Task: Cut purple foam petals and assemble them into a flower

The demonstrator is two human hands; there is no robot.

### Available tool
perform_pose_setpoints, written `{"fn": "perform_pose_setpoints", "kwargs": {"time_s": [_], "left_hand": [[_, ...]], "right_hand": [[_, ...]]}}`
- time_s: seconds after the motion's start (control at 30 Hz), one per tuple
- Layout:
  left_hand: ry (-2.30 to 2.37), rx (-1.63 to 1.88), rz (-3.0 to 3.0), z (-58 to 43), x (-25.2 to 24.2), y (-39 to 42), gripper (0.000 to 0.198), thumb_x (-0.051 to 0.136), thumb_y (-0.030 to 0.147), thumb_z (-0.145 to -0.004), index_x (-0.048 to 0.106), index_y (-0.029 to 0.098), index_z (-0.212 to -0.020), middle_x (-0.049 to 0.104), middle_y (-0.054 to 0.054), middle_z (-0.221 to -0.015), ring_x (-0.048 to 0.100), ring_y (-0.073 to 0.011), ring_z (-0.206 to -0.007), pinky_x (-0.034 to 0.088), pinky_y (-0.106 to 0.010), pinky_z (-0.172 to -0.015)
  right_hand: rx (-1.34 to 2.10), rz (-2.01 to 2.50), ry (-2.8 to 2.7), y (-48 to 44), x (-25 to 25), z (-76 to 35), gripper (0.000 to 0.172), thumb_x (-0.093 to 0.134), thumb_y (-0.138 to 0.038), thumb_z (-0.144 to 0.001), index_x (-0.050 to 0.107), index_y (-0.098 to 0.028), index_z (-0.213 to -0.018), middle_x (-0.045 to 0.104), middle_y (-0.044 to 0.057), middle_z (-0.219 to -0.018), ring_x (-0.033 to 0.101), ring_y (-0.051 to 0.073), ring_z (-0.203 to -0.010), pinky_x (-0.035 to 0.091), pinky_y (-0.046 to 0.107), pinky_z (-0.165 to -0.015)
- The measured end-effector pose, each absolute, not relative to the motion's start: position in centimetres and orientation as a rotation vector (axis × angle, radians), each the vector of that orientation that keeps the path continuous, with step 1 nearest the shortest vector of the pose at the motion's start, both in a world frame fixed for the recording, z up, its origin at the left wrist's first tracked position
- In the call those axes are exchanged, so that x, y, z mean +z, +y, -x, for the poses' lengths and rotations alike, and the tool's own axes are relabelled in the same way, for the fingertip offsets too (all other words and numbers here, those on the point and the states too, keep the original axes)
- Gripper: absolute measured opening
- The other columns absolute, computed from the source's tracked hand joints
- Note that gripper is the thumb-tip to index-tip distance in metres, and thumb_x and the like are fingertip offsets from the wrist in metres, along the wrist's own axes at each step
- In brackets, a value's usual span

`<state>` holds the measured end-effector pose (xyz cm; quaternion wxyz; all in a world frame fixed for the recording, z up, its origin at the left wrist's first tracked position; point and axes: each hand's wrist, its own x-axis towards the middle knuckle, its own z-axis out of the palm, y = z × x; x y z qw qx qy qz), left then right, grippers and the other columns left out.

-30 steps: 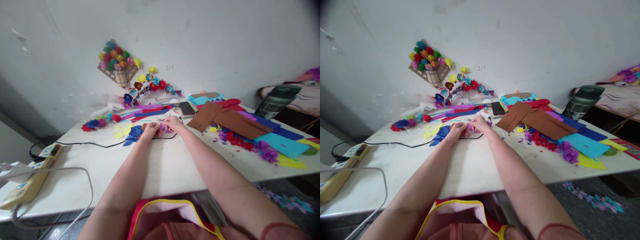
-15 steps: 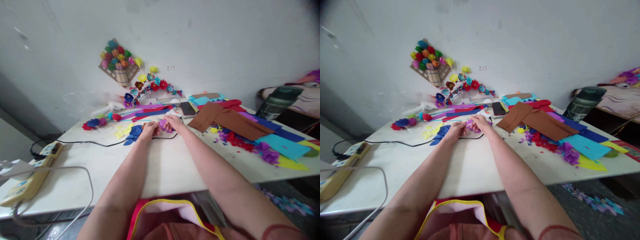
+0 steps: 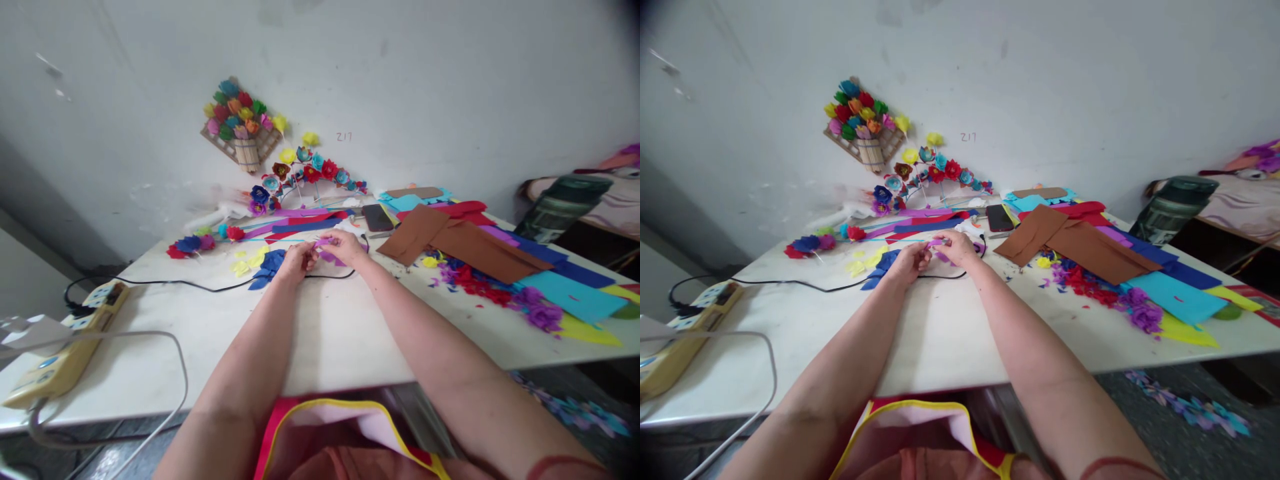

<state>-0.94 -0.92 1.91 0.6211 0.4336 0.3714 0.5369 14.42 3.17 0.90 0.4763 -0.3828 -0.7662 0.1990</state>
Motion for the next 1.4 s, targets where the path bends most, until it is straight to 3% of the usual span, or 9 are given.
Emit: {"fn": "perform_pose_setpoints", "kwargs": {"time_s": [0.1, 0.27, 0.5, 0.73, 1.2, 1.3, 1.4], "left_hand": [[0.874, 1.222, -0.971, 0.9, 2.0, -0.9, 0.023, 0.064, 0.029, -0.069, 0.048, 0.016, -0.059, 0.05, 0.0, -0.045, 0.034, -0.0057, -0.033, 0.017, -0.021, -0.035], [0.881, 1.261, -0.923, 0.9, 1.9, -0.8, 0.031, 0.067, 0.038, -0.071, 0.046, 0.017, -0.061, 0.051, 0.001, -0.046, 0.038, -0.0071, -0.034, 0.023, -0.021, -0.036], [0.847, 1.286, -0.957, 0.9, 1.5, -0.6, 0.025, 0.068, 0.033, -0.066, 0.053, 0.017, -0.079, 0.06, 0.0, -0.057, 0.05, -0.0104, -0.041, 0.038, -0.023, -0.042], [0.857, 1.297, -1.087, 1.0, 0.6, -0.3, 0.03, 0.077, 0.036, -0.064, 0.056, 0.014, -0.065, 0.058, 0.0, -0.053, 0.049, -0.0076, -0.042, 0.037, -0.021, -0.043], [0.885, 1.344, -1.063, 0.8, 0.9, -0.6, 0.036, 0.085, 0.036, -0.057, 0.057, 0.013, -0.06, 0.06, -0.001, -0.054, 0.05, -0.0073, -0.044, 0.04, -0.021, -0.047], [0.885, 1.383, -1.047, 0.8, 0.6, -0.4, 0.038, 0.085, 0.038, -0.056, 0.057, 0.013, -0.06, 0.062, -0.001, -0.056, 0.05, -0.007, -0.045, 0.04, -0.021, -0.047], [0.884, 1.398, -1.023, 0.9, 0.4, -0.1, 0.038, 0.085, 0.038, -0.056, 0.058, 0.012, -0.061, 0.062, -0.001, -0.058, 0.05, -0.0069, -0.046, 0.041, -0.021, -0.048]], "right_hand": [[0.544, 0.967, -1.811, 3.1, 1.1, -14.3, 0.006, 0.066, -0.019, -0.073, 0.071, -0.016, -0.072, 0.069, 0.003, -0.072, 0.06, 0.014, -0.067, 0.046, 0.024, -0.065], [0.878, 1.049, -1.646, 2.6, 1.8, -14.4, 0.012, 0.07, -0.022, -0.072, 0.066, -0.015, -0.064, 0.059, -0.003, -0.051, 0.051, 0.009, -0.046, 0.039, 0.019, -0.045], [1.248, 1.018, -1.453, 1.2, 2.9, -14.6, 0.019, 0.072, -0.022, -0.075, 0.061, -0.013, -0.062, 0.065, 0.001, -0.055, 0.049, 0.006, -0.038, 0.035, 0.015, -0.034], [1.345, 1.06, -1.498, 0.8, 3.0, -14.3, 0.021, 0.069, -0.018, -0.079, 0.06, -0.013, -0.061, 0.063, -0.001, -0.051, 0.047, 0.004, -0.035, 0.033, 0.013, -0.032], [1.284, 1.072, -1.501, 0.6, 3.4, -14.5, 0.02, 0.065, -0.016, -0.079, 0.056, -0.014, -0.061, 0.061, -0.002, -0.048, 0.045, 0.005, -0.033, 0.033, 0.015, -0.033], [1.102, 1.143, -1.494, 1.3, 3.4, -15.0, 0.017, 0.057, -0.016, -0.083, 0.057, -0.015, -0.066, 0.061, -0.003, -0.053, 0.045, 0.006, -0.034, 0.033, 0.017, -0.035], [0.76, 1.385, -1.573, 2.1, 3.3, -16.0, 0.013, 0.054, -0.019, -0.084, 0.065, -0.016, -0.081, 0.064, 0.0, -0.059, 0.053, 0.01, -0.043, 0.044, 0.021, -0.047]]}}
